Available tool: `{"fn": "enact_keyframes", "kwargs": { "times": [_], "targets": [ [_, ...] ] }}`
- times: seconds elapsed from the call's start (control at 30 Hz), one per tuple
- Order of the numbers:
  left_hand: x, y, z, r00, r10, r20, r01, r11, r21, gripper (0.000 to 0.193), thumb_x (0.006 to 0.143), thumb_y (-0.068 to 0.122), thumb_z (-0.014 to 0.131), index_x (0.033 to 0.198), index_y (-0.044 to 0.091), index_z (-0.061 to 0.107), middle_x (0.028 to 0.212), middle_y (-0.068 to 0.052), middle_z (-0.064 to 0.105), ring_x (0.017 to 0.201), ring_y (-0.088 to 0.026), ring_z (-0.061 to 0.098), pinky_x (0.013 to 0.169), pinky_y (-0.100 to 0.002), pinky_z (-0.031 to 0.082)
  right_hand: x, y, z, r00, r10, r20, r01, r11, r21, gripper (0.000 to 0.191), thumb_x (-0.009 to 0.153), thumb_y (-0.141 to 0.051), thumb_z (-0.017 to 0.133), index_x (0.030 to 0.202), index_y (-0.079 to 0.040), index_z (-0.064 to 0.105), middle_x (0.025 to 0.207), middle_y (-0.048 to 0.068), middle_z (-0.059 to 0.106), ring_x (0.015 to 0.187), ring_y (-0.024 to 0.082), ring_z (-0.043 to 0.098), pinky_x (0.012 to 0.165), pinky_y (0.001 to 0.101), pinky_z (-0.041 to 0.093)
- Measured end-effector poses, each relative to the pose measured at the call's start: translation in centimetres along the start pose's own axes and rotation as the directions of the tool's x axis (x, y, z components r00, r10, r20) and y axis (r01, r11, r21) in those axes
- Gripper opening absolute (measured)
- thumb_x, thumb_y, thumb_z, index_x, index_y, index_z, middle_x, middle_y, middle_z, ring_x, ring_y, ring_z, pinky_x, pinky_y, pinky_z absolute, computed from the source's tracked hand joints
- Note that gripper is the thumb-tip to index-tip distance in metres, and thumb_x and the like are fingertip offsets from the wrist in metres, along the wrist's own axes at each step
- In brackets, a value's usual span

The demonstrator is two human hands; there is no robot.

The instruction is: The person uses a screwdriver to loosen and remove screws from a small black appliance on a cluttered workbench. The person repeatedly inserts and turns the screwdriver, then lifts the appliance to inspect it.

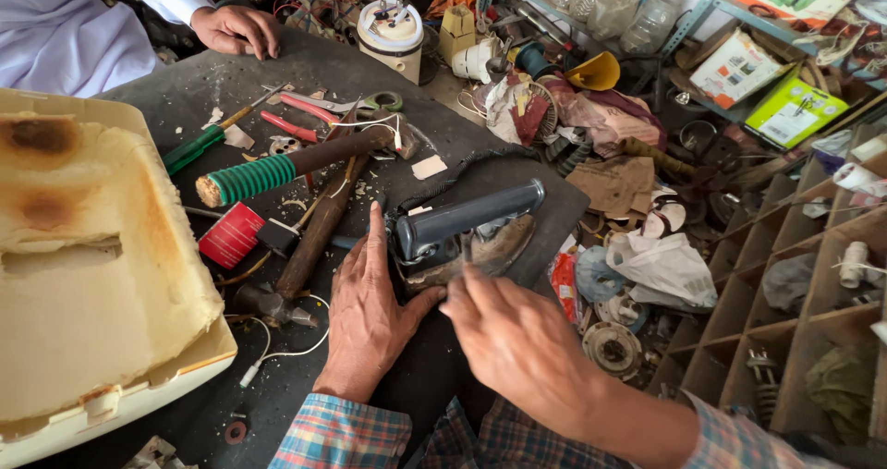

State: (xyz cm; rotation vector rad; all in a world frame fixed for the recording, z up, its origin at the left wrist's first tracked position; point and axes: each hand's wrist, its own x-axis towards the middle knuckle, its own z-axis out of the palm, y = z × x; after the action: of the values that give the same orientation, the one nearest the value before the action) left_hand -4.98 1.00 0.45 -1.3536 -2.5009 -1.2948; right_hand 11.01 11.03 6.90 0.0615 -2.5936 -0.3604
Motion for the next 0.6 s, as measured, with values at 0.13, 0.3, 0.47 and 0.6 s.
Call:
{"fn": "enact_keyframes", "kwargs": {
  "times": [0.13, 0.3, 0.47, 0.6],
  "targets": [
    [0.0, -0.1, 0.2, 1.0, 0.001, -0.014, -0.001, 1.0, -0.011, 0.128, 0.066, 0.04, 0.091, 0.158, 0.0, 0.013, 0.135, -0.03, 0.058, 0.127, -0.045, 0.053, 0.107, -0.05, 0.04, -0.8, -0.2, 0.2, 0.997, 0.065, 0.049, -0.067, 0.997, 0.028, 0.031, 0.095, -0.018, 0.066, 0.108, 0.009, 0.07, 0.113, 0.027, 0.07, 0.083, 0.022, 0.069, 0.069, 0.0327, 0.06],
    [-0.1, -0.5, 0.5, 0.999, -0.047, 0.0, 0.047, 0.999, -0.023, 0.12, 0.07, 0.026, 0.086, 0.161, 0.004, 0.011, 0.135, -0.03, 0.057, 0.126, -0.044, 0.054, 0.106, -0.049, 0.042, 2.0, -2.0, 1.3, 0.999, -0.006, -0.043, -0.006, 0.964, -0.265, 0.026, 0.108, -0.021, 0.061, 0.106, 0.004, 0.07, 0.104, 0.017, 0.067, 0.085, 0.02, 0.068, 0.069, 0.0299, 0.06],
    [0.0, -0.6, 0.4, 0.998, -0.06, -0.006, 0.06, 0.998, -0.014, 0.111, 0.076, 0.011, 0.078, 0.165, 0.007, 0.011, 0.136, -0.03, 0.058, 0.125, -0.045, 0.056, 0.105, -0.049, 0.044, 4.6, -1.9, 1.5, 0.911, 0.115, 0.396, -0.107, 0.993, -0.044, 0.019, 0.091, -0.012, 0.064, 0.102, 0.003, 0.068, 0.092, 0.017, 0.065, 0.075, 0.022, 0.068, 0.055, 0.033, 0.059],
    [0.2, -0.4, 0.3, 0.996, -0.09, 0.011, 0.09, 0.995, -0.035, 0.117, 0.066, 0.013, 0.082, 0.16, 0.006, 0.011, 0.132, -0.03, 0.058, 0.121, -0.045, 0.057, 0.101, -0.049, 0.046, 3.5, -0.7, 0.3, 0.994, 0.064, 0.094, -0.087, 0.959, 0.271, 0.024, 0.081, -0.009, 0.065, 0.101, 0.003, 0.07, 0.093, 0.013, 0.065, 0.078, 0.025, 0.068, 0.063, 0.0353, 0.058]
  ]
}}
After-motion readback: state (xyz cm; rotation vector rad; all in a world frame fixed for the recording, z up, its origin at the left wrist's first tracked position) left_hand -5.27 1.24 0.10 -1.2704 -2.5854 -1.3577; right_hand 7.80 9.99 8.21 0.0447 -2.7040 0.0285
